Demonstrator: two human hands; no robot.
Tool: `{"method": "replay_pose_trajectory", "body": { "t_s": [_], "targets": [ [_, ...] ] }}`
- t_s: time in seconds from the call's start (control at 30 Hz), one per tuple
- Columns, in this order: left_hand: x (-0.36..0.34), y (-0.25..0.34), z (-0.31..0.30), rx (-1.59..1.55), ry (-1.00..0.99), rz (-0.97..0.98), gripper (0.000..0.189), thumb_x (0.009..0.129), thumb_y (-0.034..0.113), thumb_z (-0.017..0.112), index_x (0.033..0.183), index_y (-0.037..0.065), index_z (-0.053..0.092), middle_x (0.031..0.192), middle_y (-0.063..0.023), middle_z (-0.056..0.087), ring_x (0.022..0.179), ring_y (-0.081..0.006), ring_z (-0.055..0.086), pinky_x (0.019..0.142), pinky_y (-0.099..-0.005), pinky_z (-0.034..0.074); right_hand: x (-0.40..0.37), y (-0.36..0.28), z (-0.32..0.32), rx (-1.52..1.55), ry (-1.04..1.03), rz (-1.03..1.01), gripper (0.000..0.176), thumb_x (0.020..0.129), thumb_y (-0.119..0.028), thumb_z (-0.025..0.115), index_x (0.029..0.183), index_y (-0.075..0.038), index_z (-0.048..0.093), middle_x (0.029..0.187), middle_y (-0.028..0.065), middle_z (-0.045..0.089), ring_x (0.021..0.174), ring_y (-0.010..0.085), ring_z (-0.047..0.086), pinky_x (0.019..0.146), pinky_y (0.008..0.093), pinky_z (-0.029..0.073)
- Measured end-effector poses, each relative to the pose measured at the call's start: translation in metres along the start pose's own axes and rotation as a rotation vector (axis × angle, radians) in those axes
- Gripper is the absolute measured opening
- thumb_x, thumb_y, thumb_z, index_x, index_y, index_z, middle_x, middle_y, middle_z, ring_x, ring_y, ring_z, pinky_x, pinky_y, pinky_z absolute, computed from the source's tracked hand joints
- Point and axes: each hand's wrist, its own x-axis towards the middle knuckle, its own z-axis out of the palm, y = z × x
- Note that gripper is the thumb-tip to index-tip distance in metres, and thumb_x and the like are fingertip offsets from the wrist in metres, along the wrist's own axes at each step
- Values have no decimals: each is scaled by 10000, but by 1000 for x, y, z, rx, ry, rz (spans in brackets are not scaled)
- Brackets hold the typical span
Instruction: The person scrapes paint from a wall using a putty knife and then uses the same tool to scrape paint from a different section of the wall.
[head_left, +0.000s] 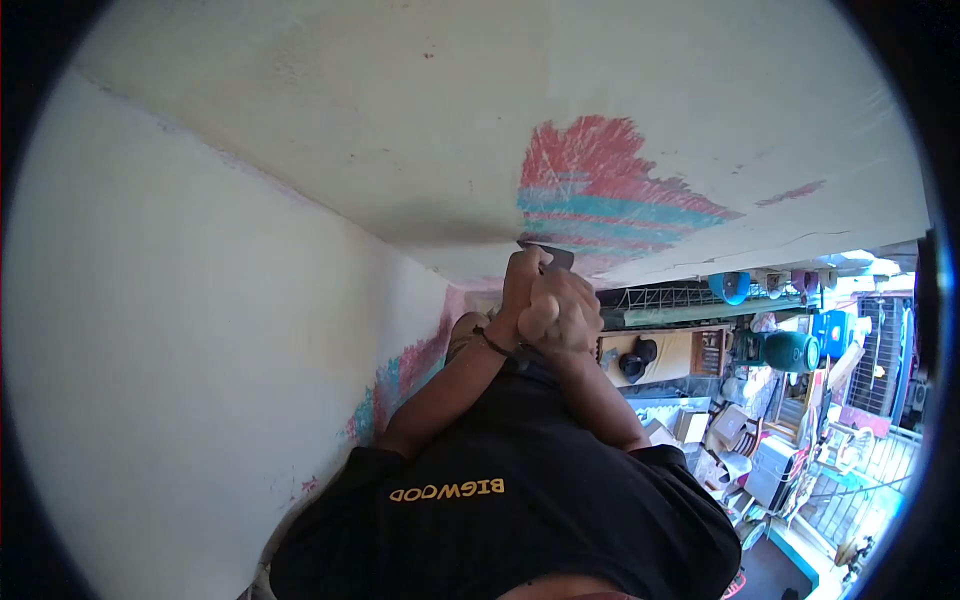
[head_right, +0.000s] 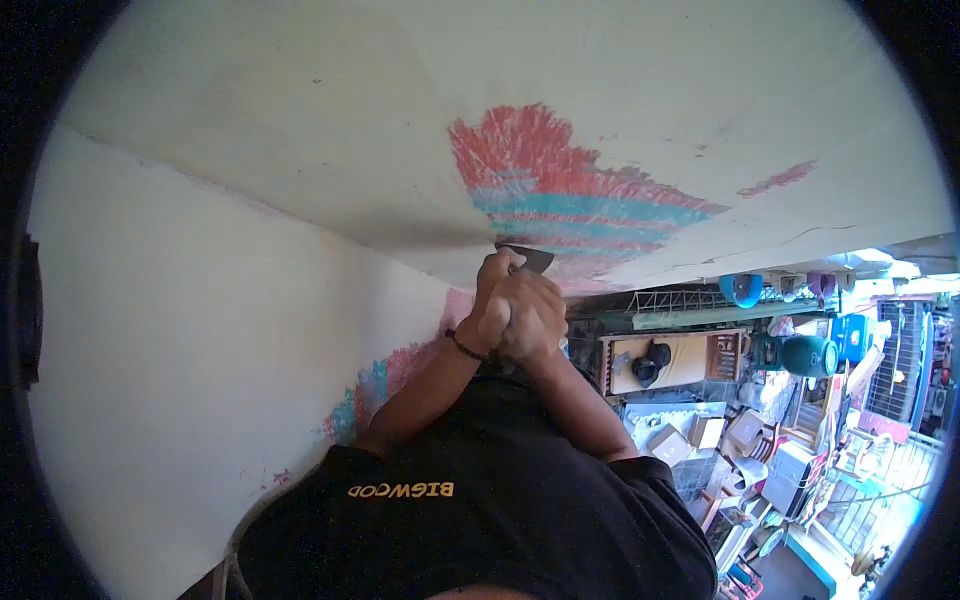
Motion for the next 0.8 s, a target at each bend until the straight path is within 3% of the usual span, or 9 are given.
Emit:
{"method": "replay_pose_trajectory", "body": {
  "t_s": [0.1,0.2,0.33,0.43,0.53,0.6,0.67,0.73,0.8],
  "targets": [
    [-1,1,1,-1,-39,13,286,844,225,645,982,12,512,847,-108,552,846,-229,559,798,-365,478,1,0,-2,-100,57,-40,299,977,-94,469,693,-6,437,550,103,557,442,204,568,403,329,469],
    [-5,66,-19,121,198,335,246,857,192,626,983,24,499,814,-81,531,811,-196,548,765,-348,478,34,-16,-3,184,149,-154,320,996,-102,457,691,-12,419,543,94,543,422,187,546,368,313,438],
    [-12,39,-6,-97,135,115,240,745,147,691,929,30,592,898,-169,609,918,-358,565,827,-405,453,21,-19,1,172,115,-250,234,989,-80,441,769,-3,417,553,84,531,425,178,529,364,304,420],
    [-11,39,-5,-131,89,48,228,754,153,686,926,35,591,898,-165,613,915,-350,567,819,-406,457,32,-24,-11,119,15,-167,195,973,-65,445,795,6,413,549,80,517,429,183,525,373,313,422],
    [-7,63,-15,-52,172,105,221,762,153,681,923,32,591,901,-166,617,908,-347,570,814,-407,461,42,-31,-7,190,75,-181,188,957,-53,457,788,18,419,551,91,523,431,189,525,386,319,429],
    [-3,25,-4,-156,76,-51,226,769,158,678,924,22,585,899,-170,617,898,-346,574,801,-408,464,0,-17,-6,9,70,-90,199,955,-52,463,773,18,424,550,94,527,434,191,529,393,320,436],
    [-3,23,-5,-186,50,-42,239,775,171,678,925,13,579,891,-175,615,887,-347,579,787,-408,466,-4,-15,-5,-30,66,-51,210,951,-48,466,754,20,436,550,97,533,436,194,535,402,323,444],
    [-5,51,-20,-141,98,137,260,778,191,682,925,6,573,877,-181,614,875,-349,585,771,-409,469,28,-25,-4,75,64,-71,224,946,-41,468,732,24,455,551,102,539,439,200,541,412,327,454],
    [-4,55,-13,-27,156,137,278,781,214,684,921,3,569,851,-189,613,856,-344,596,752,-412,472,32,-32,-9,131,120,-73,215,932,-35,487,726,30,486,560,109,556,454,211,564,436,332,474]
  ]
}}
